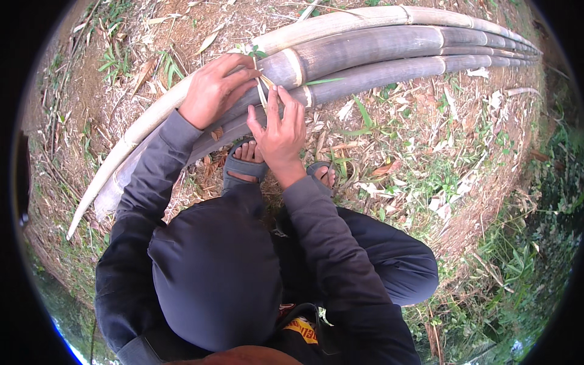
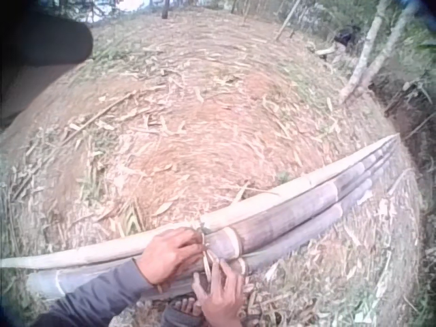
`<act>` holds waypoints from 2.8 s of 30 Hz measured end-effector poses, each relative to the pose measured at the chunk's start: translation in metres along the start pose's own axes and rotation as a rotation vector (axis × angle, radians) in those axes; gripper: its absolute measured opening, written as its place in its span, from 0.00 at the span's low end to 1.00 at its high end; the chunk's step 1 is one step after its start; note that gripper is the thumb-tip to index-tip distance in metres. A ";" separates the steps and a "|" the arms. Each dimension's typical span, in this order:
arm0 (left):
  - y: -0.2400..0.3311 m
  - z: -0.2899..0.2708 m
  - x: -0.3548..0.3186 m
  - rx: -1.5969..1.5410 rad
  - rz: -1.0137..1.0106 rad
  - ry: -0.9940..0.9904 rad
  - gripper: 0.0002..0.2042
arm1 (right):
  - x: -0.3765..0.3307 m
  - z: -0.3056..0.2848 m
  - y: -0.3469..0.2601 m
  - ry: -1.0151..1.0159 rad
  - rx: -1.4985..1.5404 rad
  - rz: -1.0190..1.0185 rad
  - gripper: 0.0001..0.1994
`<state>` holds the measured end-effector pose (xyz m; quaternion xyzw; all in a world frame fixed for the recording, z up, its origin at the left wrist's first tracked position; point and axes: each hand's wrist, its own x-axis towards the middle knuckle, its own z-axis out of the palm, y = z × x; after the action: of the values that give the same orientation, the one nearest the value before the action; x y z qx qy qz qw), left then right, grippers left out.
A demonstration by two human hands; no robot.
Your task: The person sits on the ground and ties several bamboo poles together using a thin strip of bamboo. They then stand up, pick up a machete, and use it to shave and split a thin bamboo stick into smaller pieces.
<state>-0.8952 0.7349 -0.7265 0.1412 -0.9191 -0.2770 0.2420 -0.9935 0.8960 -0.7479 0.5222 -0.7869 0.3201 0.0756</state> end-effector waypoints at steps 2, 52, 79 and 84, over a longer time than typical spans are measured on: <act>-0.002 0.001 0.002 0.023 0.044 0.002 0.11 | -0.003 0.001 -0.008 0.007 -0.024 0.017 0.21; -0.050 0.009 0.048 0.138 0.749 -0.301 0.07 | -0.013 0.013 -0.022 0.139 0.403 0.549 0.08; -0.037 0.013 0.053 0.017 0.469 -0.338 0.07 | -0.019 0.013 -0.022 -0.010 0.444 0.735 0.10; -0.042 0.011 0.050 -0.128 0.329 -0.323 0.08 | -0.015 0.001 0.000 -0.260 0.918 1.008 0.11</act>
<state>-0.9380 0.6864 -0.7401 -0.0721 -0.9370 -0.3107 0.1423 -0.9861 0.9072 -0.7555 0.1065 -0.7212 0.5513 -0.4058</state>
